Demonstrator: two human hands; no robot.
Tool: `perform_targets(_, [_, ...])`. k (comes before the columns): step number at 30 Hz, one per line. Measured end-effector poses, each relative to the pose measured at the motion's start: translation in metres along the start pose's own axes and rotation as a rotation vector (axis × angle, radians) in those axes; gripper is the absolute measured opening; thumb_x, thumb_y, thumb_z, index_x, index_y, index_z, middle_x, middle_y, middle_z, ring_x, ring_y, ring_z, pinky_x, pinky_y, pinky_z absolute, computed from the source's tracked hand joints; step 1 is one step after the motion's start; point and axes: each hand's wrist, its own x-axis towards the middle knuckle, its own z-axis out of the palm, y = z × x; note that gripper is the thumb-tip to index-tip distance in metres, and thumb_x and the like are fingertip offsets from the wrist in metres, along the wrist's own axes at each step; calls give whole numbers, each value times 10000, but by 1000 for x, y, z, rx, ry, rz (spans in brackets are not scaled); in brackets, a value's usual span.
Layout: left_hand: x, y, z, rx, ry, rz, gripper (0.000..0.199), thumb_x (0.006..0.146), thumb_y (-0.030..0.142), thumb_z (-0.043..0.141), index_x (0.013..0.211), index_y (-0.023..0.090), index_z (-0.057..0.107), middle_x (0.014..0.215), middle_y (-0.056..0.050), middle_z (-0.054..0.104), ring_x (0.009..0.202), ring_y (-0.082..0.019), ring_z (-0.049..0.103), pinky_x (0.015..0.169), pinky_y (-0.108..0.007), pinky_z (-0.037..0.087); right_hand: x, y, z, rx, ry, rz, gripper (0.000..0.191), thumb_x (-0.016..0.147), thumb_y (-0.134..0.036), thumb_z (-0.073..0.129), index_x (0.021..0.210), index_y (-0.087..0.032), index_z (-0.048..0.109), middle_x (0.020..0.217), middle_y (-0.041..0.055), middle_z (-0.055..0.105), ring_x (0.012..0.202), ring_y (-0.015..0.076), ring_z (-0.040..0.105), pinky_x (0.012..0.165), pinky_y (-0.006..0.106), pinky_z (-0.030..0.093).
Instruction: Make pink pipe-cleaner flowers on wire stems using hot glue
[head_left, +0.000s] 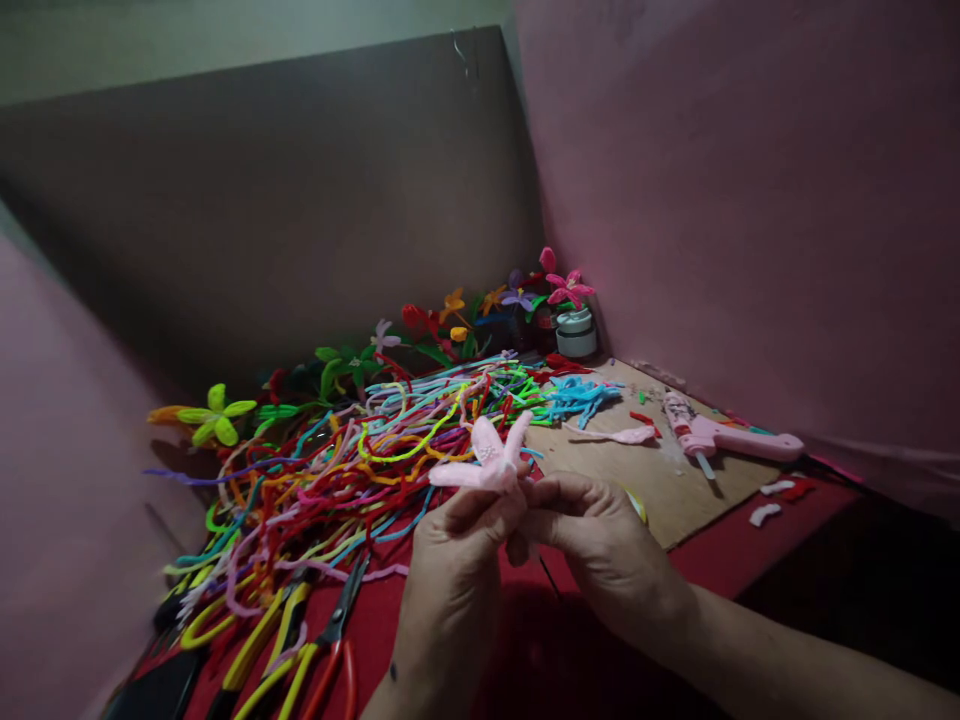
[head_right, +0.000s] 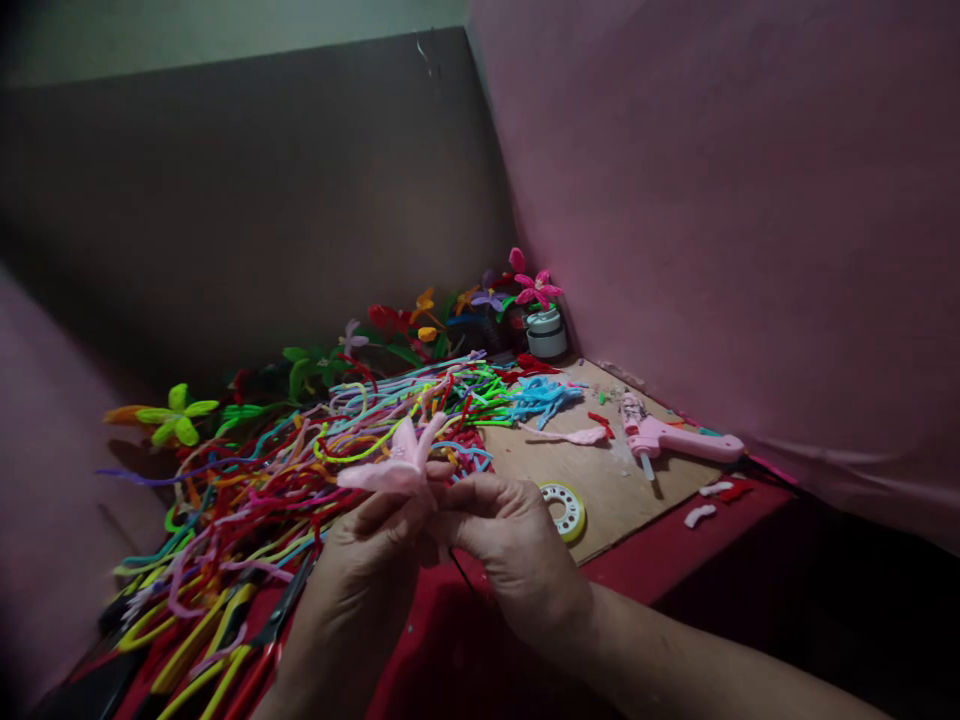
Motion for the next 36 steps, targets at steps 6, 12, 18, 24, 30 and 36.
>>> perform_targets(6, [2,5,1,-60,-72,-147,287,557,279,775,771,100,711,596,-40,622,403,-55,447,372,-168,344,4,-2,-3,218,-109,178,91,655,-184,719,673,-105,679,519,-5,584,456,71,532,481,194,411])
perform_targets(12, [7,1,-2,-62,-142,-106,238,537,251,780,700,95,705,533,-42,613,367,-91,489,353,-192,368,10,2,-10,290,-159,271,181,564,-190,776,637,-111,631,494,-23,576,412,76,535,434,181,385])
perform_targets(18, [7,-2,-7,-43,-171,-96,199,579,207,741,743,95,717,654,-74,651,463,-140,559,416,-244,449,14,6,-21,235,-264,370,235,597,-257,750,580,-89,586,451,14,593,398,90,543,447,191,366])
perform_targets(24, [3,-6,-13,-34,-99,-105,199,521,224,778,688,141,708,741,-66,667,539,-163,586,447,-256,471,11,12,-20,324,-303,416,171,570,-192,716,553,-108,568,443,-19,570,387,93,531,440,203,388])
perform_targets(30, [14,5,-17,-5,30,44,202,430,225,829,546,134,691,681,-62,670,714,-193,611,687,-298,509,16,-21,-37,-154,-208,322,182,656,-237,657,791,-116,662,705,35,638,645,121,576,667,284,436])
perform_targets(36, [23,4,-22,-84,82,24,211,496,247,810,655,154,708,707,-43,688,710,-154,616,713,-264,495,46,-79,-87,-1922,-85,-73,206,706,-82,539,861,-120,669,944,145,640,920,243,548,762,325,382])
